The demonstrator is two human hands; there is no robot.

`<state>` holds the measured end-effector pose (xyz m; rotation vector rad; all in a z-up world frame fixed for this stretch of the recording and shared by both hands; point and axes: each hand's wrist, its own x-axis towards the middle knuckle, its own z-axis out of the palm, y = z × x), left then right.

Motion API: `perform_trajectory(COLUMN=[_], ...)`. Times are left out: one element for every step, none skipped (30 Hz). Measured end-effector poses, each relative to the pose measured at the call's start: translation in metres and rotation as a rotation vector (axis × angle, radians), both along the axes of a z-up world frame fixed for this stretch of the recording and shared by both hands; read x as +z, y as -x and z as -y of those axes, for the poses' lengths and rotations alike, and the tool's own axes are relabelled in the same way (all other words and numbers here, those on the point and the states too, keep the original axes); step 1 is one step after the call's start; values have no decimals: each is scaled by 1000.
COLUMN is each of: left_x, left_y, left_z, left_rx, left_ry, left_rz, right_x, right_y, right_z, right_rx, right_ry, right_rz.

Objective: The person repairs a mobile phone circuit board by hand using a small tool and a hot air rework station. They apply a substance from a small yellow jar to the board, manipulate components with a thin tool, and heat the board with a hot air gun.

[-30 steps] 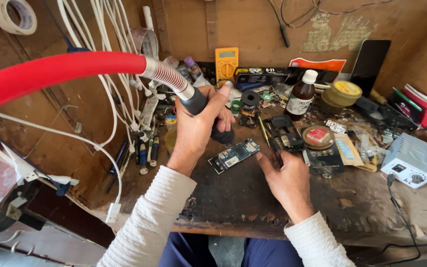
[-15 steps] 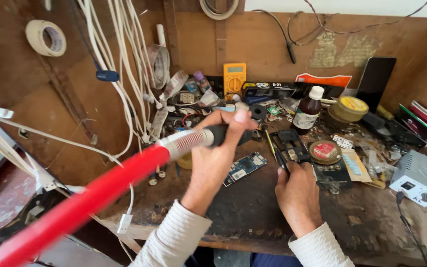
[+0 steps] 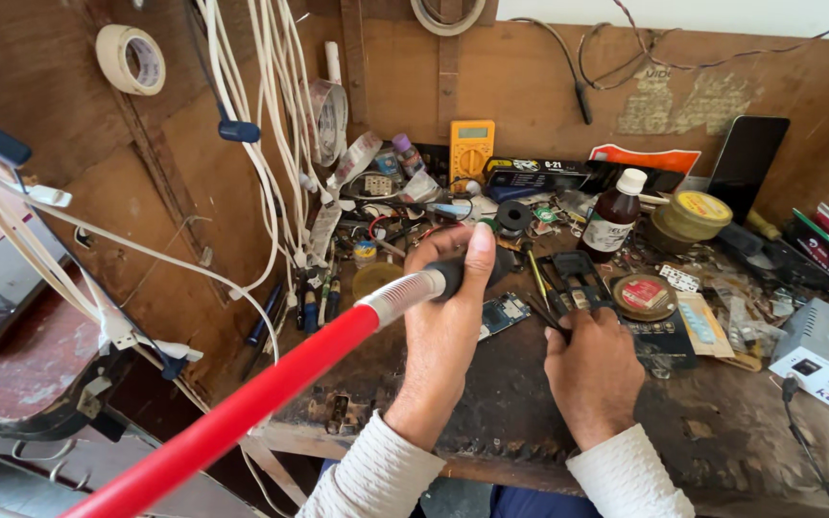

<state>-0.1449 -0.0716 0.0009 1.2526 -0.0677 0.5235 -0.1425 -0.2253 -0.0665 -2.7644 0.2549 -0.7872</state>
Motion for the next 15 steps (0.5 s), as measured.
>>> perform_trajectory(left_x=[0,0,-1,-1,0,1,2,2,3,3,4,4,5,5,4], left_y=[0,0,1,2,3,4,4,6,8,9,11,13,14,16,18], left_z=[0,1,1,2,2,3,3,3,3,2,1,1,0,0,0], left_rx=[-22,-27,-32,-39,-53,-69,-84,-87,-91,-93,-130,-168,-205,-208,-211], left_ry=[58,77,96,115,163,210,258,280,301,323,366,408,451,464,477], left_rz=[-33,-63,-93,-123,-97,-70,-43,-43,-42,-42,-9,26,60,49,39], right_x=[0,-1,-2,-3,-4,-4,-4,-5,-5,-4,-3,-2,0,3,5], right_y=[0,0,0,0,0,-1,-1,-1,-1,0,1,2,4,6,9], right_z=[0,1,2,2,3,3,4,4,4,4,4,5,6,7,7], right_rx=[-7,-4,-1,0,-1,-4,-7,-3,2,7,18,30,41,47,53], right_ry=[6,9,11,13,13,12,11,20,28,37,39,41,43,19,-5], right_rz=[12,10,9,8,2,-2,-7,9,24,39,59,81,102,115,129])
